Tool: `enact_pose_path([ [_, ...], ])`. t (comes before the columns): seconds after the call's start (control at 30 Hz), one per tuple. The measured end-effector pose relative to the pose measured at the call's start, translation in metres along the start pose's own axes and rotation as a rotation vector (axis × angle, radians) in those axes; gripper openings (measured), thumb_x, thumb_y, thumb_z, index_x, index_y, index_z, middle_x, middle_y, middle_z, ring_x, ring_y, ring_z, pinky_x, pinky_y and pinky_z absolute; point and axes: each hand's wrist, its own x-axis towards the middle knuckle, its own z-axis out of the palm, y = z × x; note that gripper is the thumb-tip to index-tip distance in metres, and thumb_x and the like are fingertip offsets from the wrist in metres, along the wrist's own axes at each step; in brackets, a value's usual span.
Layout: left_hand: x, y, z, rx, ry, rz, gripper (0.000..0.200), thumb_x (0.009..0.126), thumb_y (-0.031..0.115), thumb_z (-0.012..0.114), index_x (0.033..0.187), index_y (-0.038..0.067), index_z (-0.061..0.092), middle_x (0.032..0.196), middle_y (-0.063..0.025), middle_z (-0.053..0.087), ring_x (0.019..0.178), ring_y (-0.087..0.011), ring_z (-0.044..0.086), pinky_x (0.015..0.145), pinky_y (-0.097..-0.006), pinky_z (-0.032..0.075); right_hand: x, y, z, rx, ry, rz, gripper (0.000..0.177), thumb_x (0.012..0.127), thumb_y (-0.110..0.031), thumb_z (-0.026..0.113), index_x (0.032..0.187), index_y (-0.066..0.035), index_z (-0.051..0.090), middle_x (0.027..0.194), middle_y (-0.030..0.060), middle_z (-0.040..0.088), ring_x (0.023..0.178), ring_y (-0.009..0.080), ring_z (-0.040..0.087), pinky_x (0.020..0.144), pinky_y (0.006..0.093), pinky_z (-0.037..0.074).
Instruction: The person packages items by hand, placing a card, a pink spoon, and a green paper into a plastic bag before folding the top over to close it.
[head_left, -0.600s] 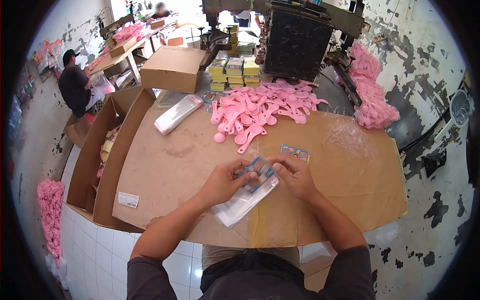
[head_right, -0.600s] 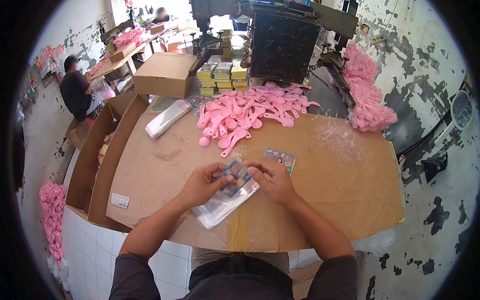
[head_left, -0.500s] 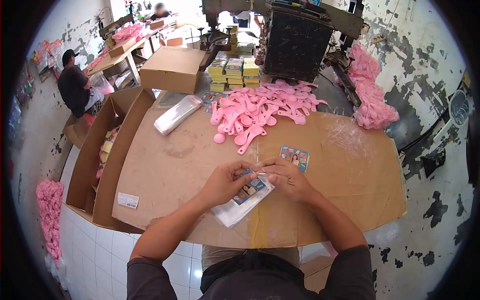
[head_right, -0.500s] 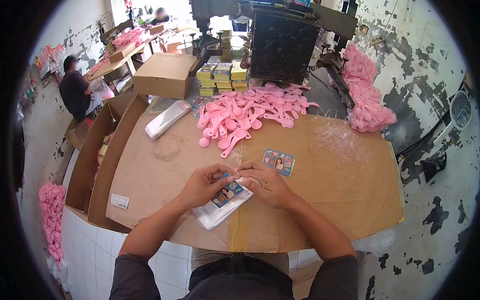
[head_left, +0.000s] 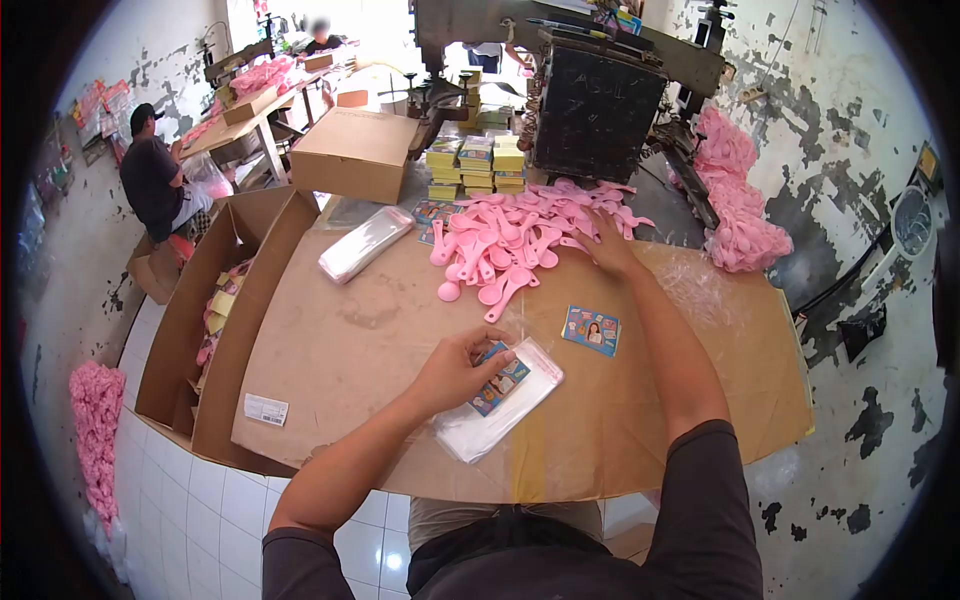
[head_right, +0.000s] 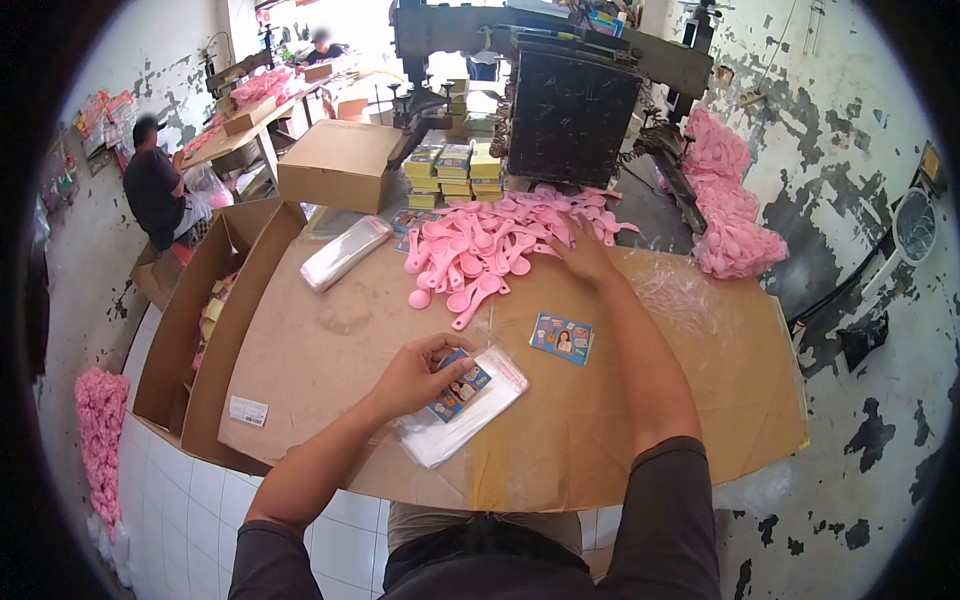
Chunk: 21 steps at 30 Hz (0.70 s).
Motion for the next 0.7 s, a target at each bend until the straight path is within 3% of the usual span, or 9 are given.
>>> enact_pose_path([
  [0.13,-0.001,0.0,-0.001,-0.007,-0.005,-0.003,0.028,0.101,0.014,0.069,0.124,-0.002,0.064,0.098,-0.0049,0.074,0.085,-0.0057,0.065,0.074,-0.0246,0.055,-0.01,-0.011,0.01,0.028,-0.021,-0.188,0.067,0.098,-0.047,0.065,0.153,-0.014,0.047,0.158,0.0216,0.04,0.145,0.04,0.041,0.118,0.0483,0.035],
  [0.27,0.003,-0.009,-0.001,0.091,-0.028,0.012,0.029,0.101,0.013,0.069,0.125,-0.002,0.064,0.098,-0.006,0.075,0.088,-0.007,0.067,0.076,-0.0259,0.056,-0.062,-0.066,-0.01,0.066,-0.056,-0.205,0.054,0.097,-0.034,0.067,0.143,-0.009,0.055,0.147,0.0196,0.049,0.138,0.039,0.047,0.114,0.0467,0.039],
  [0.37,0.0,-0.005,0.001,0.063,0.014,0.039,0.034,0.098,0.018,0.072,0.124,-0.002,0.066,0.095,-0.0124,0.077,0.082,-0.01,0.069,0.072,-0.0296,0.056,-0.086,-0.074,-0.019,0.05,-0.092,-0.258,0.055,0.095,-0.03,0.069,0.143,-0.008,0.054,0.148,0.018,0.049,0.138,0.0388,0.047,0.114,0.0457,0.039],
  [0.47,0.001,-0.008,0.0,0.066,0.001,0.075,0.034,0.098,0.017,0.071,0.125,-0.002,0.065,0.095,-0.0128,0.077,0.082,-0.0104,0.069,0.071,-0.0299,0.056,-0.099,-0.087,-0.035,0.157,-0.172,-0.308,0.057,0.09,-0.027,0.072,0.142,-0.007,0.055,0.144,0.0176,0.052,0.135,0.0388,0.049,0.112,0.0456,0.041],
  [0.57,0.0,-0.006,0.0,0.022,-0.009,0.042,0.031,0.1,0.015,0.069,0.127,-0.001,0.064,0.095,-0.0109,0.077,0.08,-0.0092,0.068,0.07,-0.0288,0.055,-0.109,-0.106,-0.053,-0.154,0.062,-0.307,0.049,0.085,-0.025,0.075,0.129,-0.006,0.063,0.129,0.0175,0.062,0.125,0.0369,0.056,0.104,0.0458,0.046],
  [0.67,0.002,-0.004,-0.003,-0.066,-0.036,0.036,0.028,0.102,0.012,0.066,0.127,0.0,0.064,0.096,-0.0077,0.076,0.078,-0.0071,0.067,0.066,-0.0258,0.054,-0.109,-0.125,-0.07,-0.175,-0.221,-0.016,0.038,0.081,-0.024,0.078,0.111,-0.004,0.068,0.109,0.0161,0.068,0.11,0.0335,0.063,0.091,0.0456,0.051],
  [0.7,0.0,0.002,-0.004,-0.074,-0.036,0.007,0.029,0.102,0.012,0.065,0.128,0.0,0.063,0.096,-0.0062,0.075,0.079,-0.0059,0.066,0.066,-0.0246,0.053,-0.11,-0.125,-0.068,-0.128,-0.221,-0.008,0.034,0.081,-0.022,0.077,0.107,-0.003,0.068,0.105,0.0156,0.068,0.106,0.0326,0.064,0.088,0.0451,0.052],
])
